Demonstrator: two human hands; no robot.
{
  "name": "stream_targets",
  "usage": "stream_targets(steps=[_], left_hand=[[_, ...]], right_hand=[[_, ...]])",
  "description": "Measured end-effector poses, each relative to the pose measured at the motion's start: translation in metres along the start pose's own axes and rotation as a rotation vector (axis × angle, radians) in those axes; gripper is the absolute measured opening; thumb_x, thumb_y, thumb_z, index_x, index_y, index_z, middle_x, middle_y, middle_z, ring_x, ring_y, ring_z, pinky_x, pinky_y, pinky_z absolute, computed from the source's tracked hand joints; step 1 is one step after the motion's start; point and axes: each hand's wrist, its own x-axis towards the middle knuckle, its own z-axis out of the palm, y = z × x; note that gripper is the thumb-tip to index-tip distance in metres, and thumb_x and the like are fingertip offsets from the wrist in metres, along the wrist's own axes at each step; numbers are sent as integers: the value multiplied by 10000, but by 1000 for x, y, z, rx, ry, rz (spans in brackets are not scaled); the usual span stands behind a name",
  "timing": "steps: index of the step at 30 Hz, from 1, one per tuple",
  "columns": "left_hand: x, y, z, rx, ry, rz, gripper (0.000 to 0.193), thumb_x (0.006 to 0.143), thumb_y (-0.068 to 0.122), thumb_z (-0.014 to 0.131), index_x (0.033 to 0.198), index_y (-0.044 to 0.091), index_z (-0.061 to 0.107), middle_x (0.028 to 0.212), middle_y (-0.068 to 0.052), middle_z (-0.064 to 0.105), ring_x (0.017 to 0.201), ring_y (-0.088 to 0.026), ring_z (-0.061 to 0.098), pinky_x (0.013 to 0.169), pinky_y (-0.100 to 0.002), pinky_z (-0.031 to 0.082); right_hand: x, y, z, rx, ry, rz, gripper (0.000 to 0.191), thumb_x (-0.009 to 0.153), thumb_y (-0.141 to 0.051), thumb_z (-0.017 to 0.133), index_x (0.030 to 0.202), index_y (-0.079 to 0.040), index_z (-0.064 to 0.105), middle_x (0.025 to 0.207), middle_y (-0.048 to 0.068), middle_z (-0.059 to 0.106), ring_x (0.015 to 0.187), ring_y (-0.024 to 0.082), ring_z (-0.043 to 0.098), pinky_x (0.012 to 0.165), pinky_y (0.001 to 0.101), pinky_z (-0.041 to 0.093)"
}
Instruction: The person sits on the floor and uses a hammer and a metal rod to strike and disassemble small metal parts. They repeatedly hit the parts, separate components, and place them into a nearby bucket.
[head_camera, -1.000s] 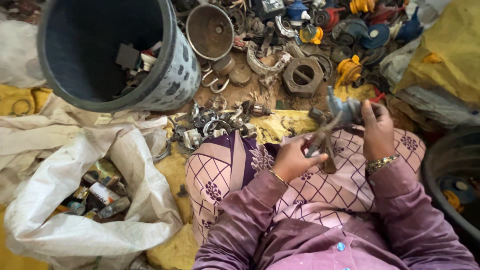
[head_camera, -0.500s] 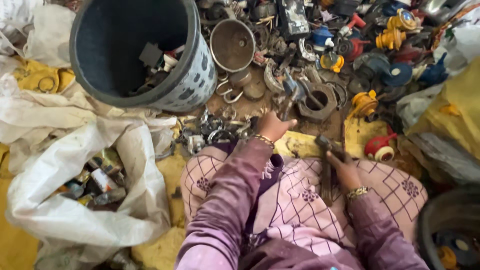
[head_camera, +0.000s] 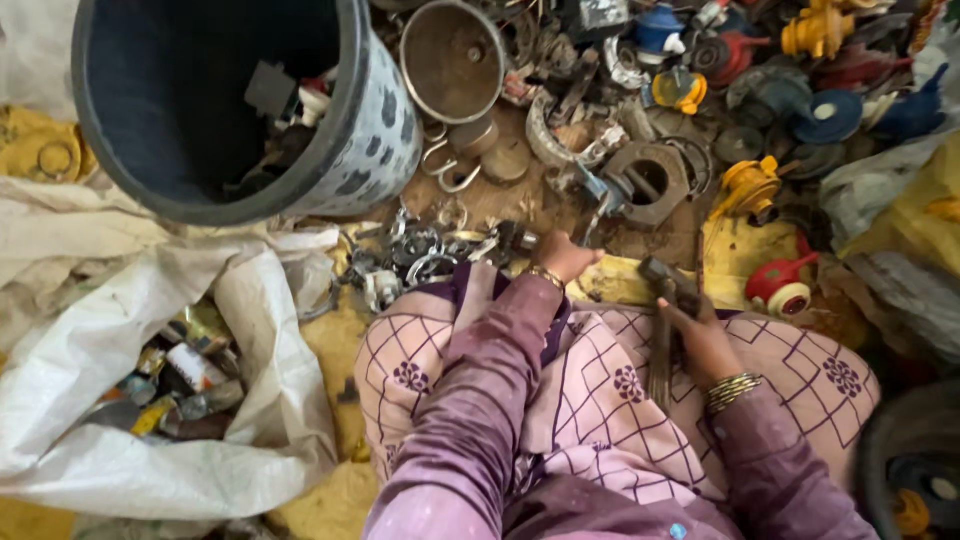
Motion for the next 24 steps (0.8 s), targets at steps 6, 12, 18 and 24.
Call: stream_targets(steps=[6,12,18,24], left_hand=[[3,8,-8,-307,-186,-95,575,667,404,855,908,-105,737,895,-237,793,868,-359,777,772,-406,572],[-1,22,-8,-15,-116,-18,574,690,438,858,975,-53,771,991,-238,772,976,-346,751,868,-390,573],[1,30,6,-76,-30,-3,616,634,399,878,1063,-23,750,1152,-261,727,1108,-376,705,951,-403,559],[-9,38,4,-60,-39,-20,509,683,326,790,1069,-5,771,1175,-258,725,1142,-383,686,977,-407,546]], right_hand=[[20,-2,-23,699,-186,425,396,1027,-262,547,1348,-30,524,1093,201,684,716,167,651,593,270,585],[26,14,-44,963,-597,330,430,972,-220,622,1359,-57,527,921,91,655,626,130,551,506,223,505],[-50,-30,-28,239,-148,-2,254,932,-212,674,1050,-15,565,767,89,619,601,186,589,511,306,469],[-106,-150,-41,-63,-20,-807,51,996,-14,576,1030,-11,537,812,93,653,717,181,683,753,334,598]])
